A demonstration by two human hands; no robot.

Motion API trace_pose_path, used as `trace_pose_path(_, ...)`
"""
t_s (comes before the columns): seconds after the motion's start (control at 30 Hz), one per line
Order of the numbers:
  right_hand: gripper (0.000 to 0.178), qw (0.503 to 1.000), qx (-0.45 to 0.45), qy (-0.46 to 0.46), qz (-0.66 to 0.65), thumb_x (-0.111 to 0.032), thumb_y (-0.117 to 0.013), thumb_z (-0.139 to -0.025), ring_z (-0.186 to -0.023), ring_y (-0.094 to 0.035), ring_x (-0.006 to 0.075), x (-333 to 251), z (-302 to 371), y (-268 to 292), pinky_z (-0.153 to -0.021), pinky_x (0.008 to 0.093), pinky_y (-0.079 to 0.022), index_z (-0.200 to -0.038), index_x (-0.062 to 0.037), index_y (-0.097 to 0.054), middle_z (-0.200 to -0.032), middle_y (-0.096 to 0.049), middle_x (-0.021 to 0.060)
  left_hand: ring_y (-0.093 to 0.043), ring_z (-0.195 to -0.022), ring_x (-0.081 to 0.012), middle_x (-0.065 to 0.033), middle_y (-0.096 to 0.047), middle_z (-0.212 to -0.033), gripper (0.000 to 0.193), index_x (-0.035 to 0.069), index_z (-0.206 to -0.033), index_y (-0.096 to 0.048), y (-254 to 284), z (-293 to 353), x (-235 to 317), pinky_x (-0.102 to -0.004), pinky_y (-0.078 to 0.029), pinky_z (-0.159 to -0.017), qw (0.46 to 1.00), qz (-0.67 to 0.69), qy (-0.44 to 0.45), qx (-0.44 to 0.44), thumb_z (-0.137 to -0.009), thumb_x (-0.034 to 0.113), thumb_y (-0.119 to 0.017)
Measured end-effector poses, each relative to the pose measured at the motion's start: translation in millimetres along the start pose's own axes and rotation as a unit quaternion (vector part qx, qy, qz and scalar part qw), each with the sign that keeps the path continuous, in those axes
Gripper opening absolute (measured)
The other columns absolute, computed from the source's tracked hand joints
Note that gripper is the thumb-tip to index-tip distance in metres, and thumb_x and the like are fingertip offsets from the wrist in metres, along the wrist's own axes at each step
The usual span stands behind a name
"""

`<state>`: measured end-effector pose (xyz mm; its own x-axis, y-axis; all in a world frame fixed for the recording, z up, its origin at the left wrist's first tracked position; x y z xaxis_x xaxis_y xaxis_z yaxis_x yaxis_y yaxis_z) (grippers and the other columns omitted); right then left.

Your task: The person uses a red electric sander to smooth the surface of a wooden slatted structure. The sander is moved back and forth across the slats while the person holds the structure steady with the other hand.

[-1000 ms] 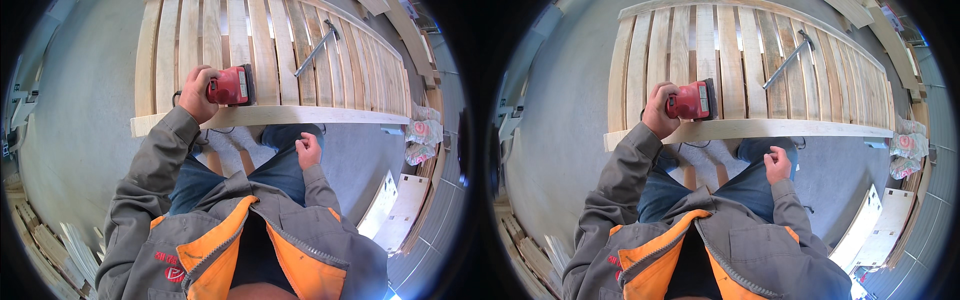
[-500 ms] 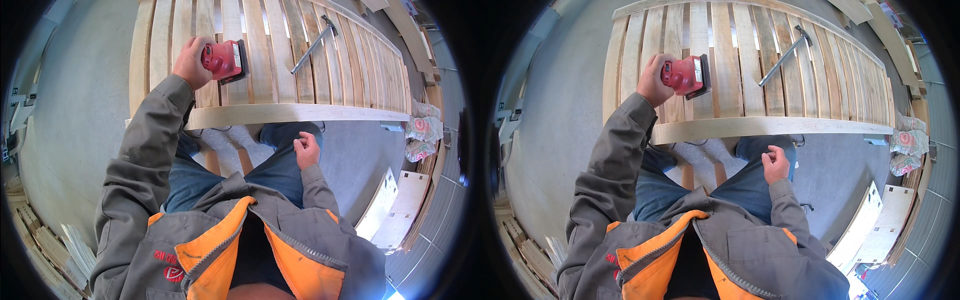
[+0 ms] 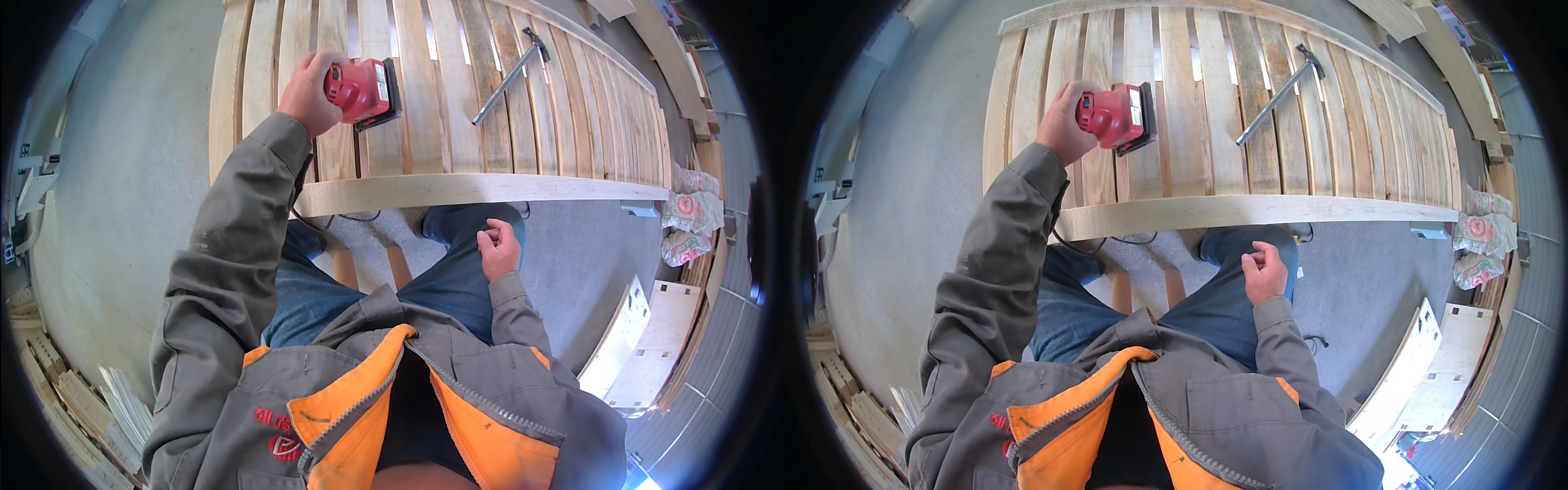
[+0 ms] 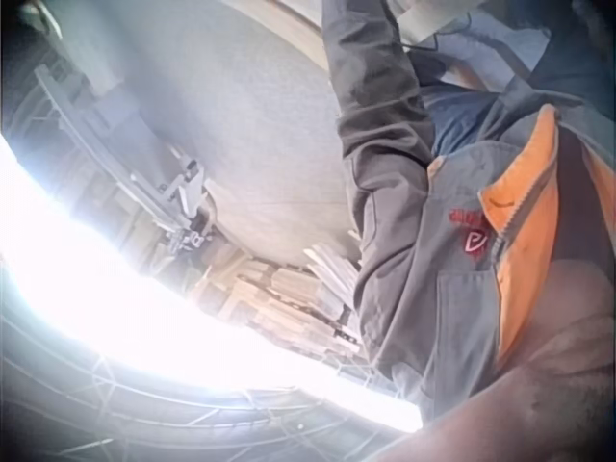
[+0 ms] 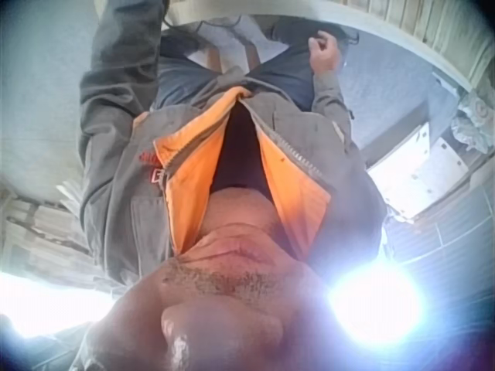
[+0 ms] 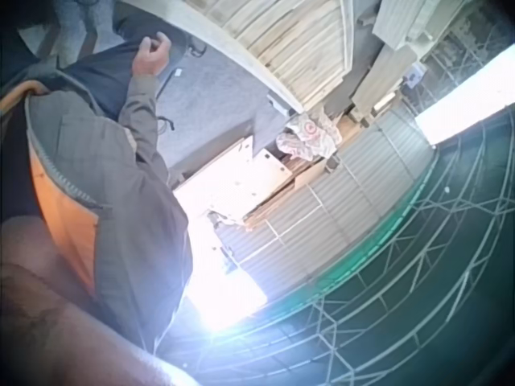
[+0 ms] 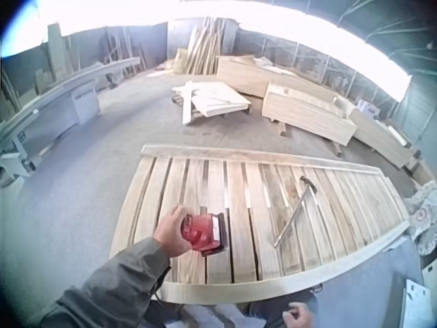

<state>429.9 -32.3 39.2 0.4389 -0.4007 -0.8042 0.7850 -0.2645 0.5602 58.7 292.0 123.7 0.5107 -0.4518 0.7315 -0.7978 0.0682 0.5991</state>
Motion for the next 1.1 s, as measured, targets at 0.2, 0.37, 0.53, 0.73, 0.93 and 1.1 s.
trace_pose_path(0.2,0.033,1.0,0.005,0.007,0.003,-0.011,-0.077,-0.094,-0.076,-0.069,0.0143,-4,1,0,-0.071,0.0308,-0.057,-0.124,0.0003,-0.068,-0.089,-0.075,0.0095,-0.064,-0.113,-0.0401,-0.0171,-0.063,-0.12,0.058,0.007,-0.12,-0.06,2,26,20,-0.0419,-0.055,-0.097,0.999,0.002,-0.037,0.003,-0.066,-0.01,-0.074)
trace_pose_path(0.37,0.033,1.0,0.004,0.004,-0.003,-0.011,-0.077,-0.094,-0.076,-0.07,0.0146,-8,2,0,-0.071,0.0316,-0.058,-0.123,0.0003,-0.068,-0.089,-0.075,0.0096,-0.061,-0.117,-0.0446,-0.0191,-0.062,-0.122,0.064,0.009,-0.123,-0.061,3,52,33,-0.0452,-0.055,-0.099,0.999,0.006,-0.049,-0.007,-0.064,-0.008,-0.081)
trace_pose_path(0.53,0.033,1.0,0.013,0.023,0.008,-0.011,-0.077,-0.094,-0.076,-0.07,0.015,-11,2,0,-0.071,0.0316,-0.058,-0.124,0.0003,-0.068,-0.088,-0.075,0.0098,-0.061,-0.116,-0.0442,-0.0195,-0.06,-0.125,0.065,0.009,-0.121,-0.06,5,69,41,-0.0449,-0.055,-0.099,0.999,0.015,-0.03,-0.018,-0.062,-0.011,-0.079)
trace_pose_path(0.73,0.033,0.999,0.012,0.028,0.01,-0.011,-0.077,-0.094,-0.075,-0.07,0.0149,-17,1,2,-0.071,0.0315,-0.058,-0.124,0.0002,-0.068,-0.089,-0.075,0.0097,-0.063,-0.112,-0.0441,-0.0192,-0.061,-0.121,0.064,0.009,-0.121,-0.06,3,78,50,-0.0446,-0.056,-0.097,0.999,0.019,-0.038,-0.002,-0.063,-0.011,-0.079)
trace_pose_path(0.93,0.033,1.0,0.001,0.007,-0.006,-0.009,-0.076,-0.096,-0.078,-0.065,0.0101,-17,4,1,-0.072,0.0277,-0.056,-0.126,0.0,-0.067,-0.091,-0.073,0.0064,-0.064,-0.111,-0.0417,-0.0177,-0.062,-0.119,0.061,0.009,-0.118,-0.06,4,66,48,-0.0427,-0.056,-0.095,0.998,0.014,-0.052,0.014,-0.064,-0.011,-0.078)
trace_pose_path(1.1,0.033,1.0,0.004,0.013,-0.002,-0.01,-0.076,-0.096,-0.076,-0.067,0.0115,-20,3,0,-0.071,0.0287,-0.056,-0.126,0.0003,-0.067,-0.09,-0.074,0.0074,-0.064,-0.11,-0.0414,-0.0166,-0.063,-0.118,0.061,0.008,-0.118,-0.06,4,55,42,-0.043,-0.056,-0.095,0.999,0.011,-0.037,0.01,-0.063,-0.011,-0.079)
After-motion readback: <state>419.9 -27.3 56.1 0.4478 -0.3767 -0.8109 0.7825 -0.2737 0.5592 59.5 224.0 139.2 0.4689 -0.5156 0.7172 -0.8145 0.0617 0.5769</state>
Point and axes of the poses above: each hand's wrist, its own z-axis away from the middle knuckle, its own y-axis out of the back of the hand, x = y × z, the point moved 5 cm from there along -z, towards the middle knuckle
